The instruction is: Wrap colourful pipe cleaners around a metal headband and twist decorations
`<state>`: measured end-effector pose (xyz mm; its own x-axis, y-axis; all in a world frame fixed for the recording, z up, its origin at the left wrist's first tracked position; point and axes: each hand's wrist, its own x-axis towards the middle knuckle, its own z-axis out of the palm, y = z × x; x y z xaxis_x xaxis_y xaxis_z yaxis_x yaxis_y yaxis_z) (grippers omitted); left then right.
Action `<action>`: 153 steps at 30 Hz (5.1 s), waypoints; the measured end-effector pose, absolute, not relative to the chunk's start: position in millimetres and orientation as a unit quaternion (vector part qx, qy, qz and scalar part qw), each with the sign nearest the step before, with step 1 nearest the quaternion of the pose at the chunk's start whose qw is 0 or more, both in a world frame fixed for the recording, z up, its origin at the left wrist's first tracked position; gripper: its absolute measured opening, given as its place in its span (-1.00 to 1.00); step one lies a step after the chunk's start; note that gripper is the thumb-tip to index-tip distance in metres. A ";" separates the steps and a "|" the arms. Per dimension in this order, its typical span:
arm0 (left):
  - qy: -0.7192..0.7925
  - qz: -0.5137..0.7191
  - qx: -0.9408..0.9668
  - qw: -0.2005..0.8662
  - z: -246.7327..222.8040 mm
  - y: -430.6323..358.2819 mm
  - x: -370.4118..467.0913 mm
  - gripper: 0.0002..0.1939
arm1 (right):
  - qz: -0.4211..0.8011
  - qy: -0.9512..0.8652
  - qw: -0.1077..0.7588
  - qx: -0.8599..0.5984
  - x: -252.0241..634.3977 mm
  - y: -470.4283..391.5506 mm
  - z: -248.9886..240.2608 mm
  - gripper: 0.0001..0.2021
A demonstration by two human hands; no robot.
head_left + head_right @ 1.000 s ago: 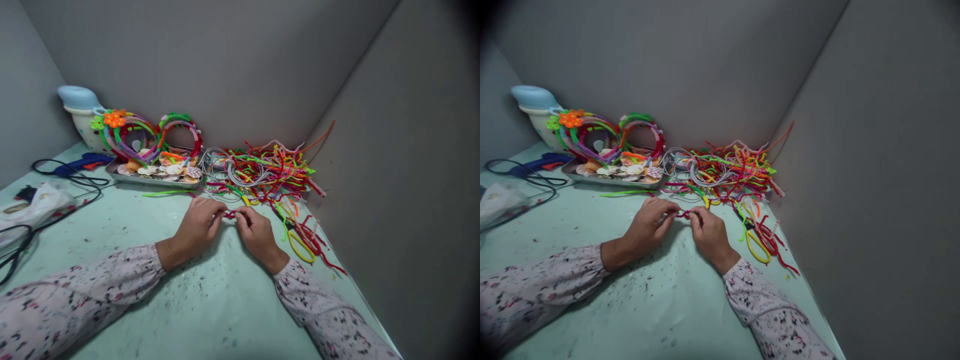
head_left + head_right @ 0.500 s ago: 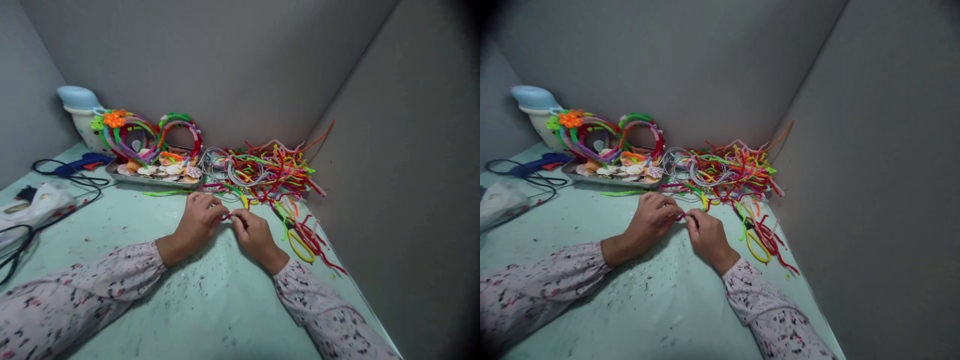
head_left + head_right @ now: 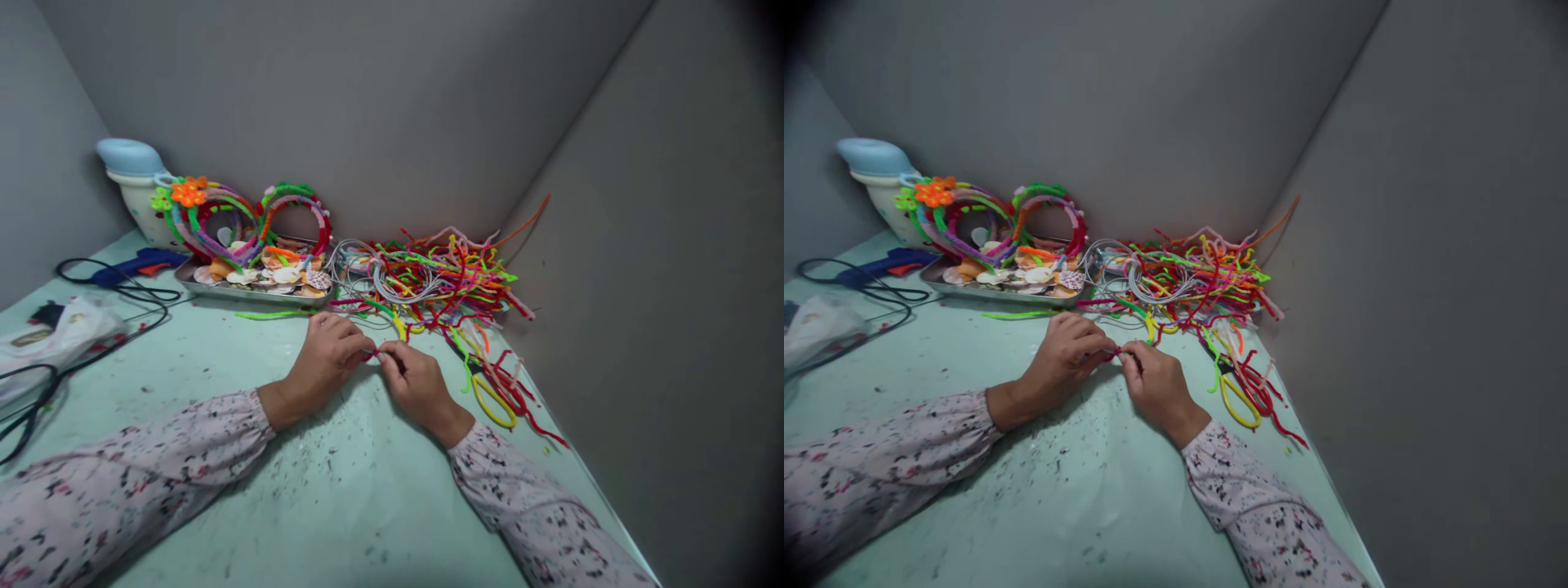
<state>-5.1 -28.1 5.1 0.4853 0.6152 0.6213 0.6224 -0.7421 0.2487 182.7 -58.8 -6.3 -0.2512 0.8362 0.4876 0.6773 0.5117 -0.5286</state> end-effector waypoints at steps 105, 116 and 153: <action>-0.366 -0.354 -0.855 -0.101 13.6 -29.0 -6.7 -0.88 | 0.081 -0.798 0.361 -0.476 183.9 -58.1 -6.8 -0.83; -0.369 -0.357 -0.852 -0.103 13.0 -29.4 -6.1 -0.91 | 0.074 -0.801 0.356 -0.476 183.6 -58.8 -6.9 -0.83; -0.376 -0.356 -0.848 -0.114 11.9 -30.8 -4.5 -0.92 | 0.079 -0.806 0.352 -0.470 182.9 -58.9 -6.7 -0.83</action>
<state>-4.5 -30.8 11.9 0.4636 0.7186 0.5183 0.5561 -0.6914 0.4612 182.9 -58.9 -6.7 -0.3104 0.8128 0.4930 0.7013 0.5459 -0.4584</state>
